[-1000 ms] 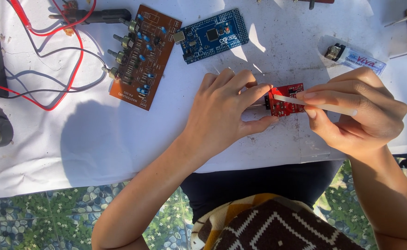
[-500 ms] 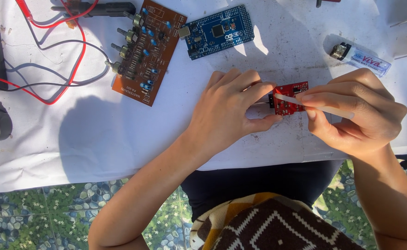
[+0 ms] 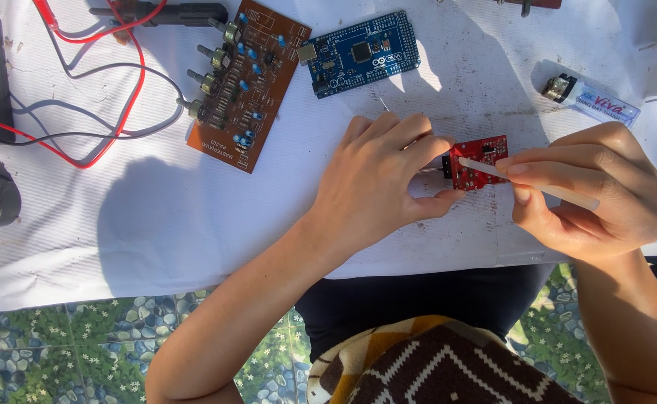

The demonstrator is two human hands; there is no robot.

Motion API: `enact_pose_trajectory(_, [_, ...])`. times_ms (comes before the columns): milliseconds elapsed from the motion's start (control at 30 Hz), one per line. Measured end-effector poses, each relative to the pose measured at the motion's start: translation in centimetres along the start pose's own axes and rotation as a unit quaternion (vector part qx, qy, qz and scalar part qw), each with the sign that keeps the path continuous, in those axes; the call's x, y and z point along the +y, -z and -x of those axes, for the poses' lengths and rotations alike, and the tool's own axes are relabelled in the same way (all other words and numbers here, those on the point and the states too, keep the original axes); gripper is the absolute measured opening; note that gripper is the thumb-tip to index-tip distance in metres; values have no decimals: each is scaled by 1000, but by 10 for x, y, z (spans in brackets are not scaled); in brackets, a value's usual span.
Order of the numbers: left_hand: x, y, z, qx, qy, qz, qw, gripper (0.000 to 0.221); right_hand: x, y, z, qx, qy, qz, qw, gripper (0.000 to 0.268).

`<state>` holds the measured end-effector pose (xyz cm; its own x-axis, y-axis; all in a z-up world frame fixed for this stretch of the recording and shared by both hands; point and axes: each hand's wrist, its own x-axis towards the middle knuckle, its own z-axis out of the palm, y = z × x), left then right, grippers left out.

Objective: Assembling and securing components on a circuit board using a screwdriver and melted adhesive from a glue stick.

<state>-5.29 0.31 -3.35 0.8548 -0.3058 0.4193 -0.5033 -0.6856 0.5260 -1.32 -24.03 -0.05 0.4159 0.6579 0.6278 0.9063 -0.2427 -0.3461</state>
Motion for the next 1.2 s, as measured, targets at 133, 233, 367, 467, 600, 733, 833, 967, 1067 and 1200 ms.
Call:
enact_pose_trajectory(133, [0,0,0,3,-3,5,1000,42,3,1,4,-4,-3,9,1000,7])
enact_pose_trajectory(233, [1,1,-1,6,-1,3,1000,41,4,-2,2,3,-4,-2,1000,6])
enact_pose_trajectory(367, [1,1,0,6,-4,0,1000,41,3,2,4,1,6,6,1000,6])
enact_pose_trajectory(467, [1,2,-1,8,0,-2,1000,42,2,0,-2,-13,-3,-11,1000,5])
enact_pose_trajectory(600, [2,2,-1,10,-4,-7,1000,43,-1,-1,0,-9,-20,-6,1000,7])
enact_pose_trajectory(733, [1,1,-1,4,-4,-7,1000,43,0,1,0,-13,-5,-1,1000,7])
enact_pose_trajectory(833, [2,0,0,6,-6,-11,1000,43,2,0,7,-3,-1,11,1000,7])
enact_pose_trajectory(967, [1,1,-1,13,-11,-17,1000,42,10,11,20,-4,1,16,1000,12])
enact_pose_trajectory(1067, [1,0,0,22,-18,-21,999,42,14,13,18,-30,17,1,999,18])
enact_pose_trajectory(1200, [1,0,0,13,-14,-16,1000,44,2,3,10,6,5,5,1000,11])
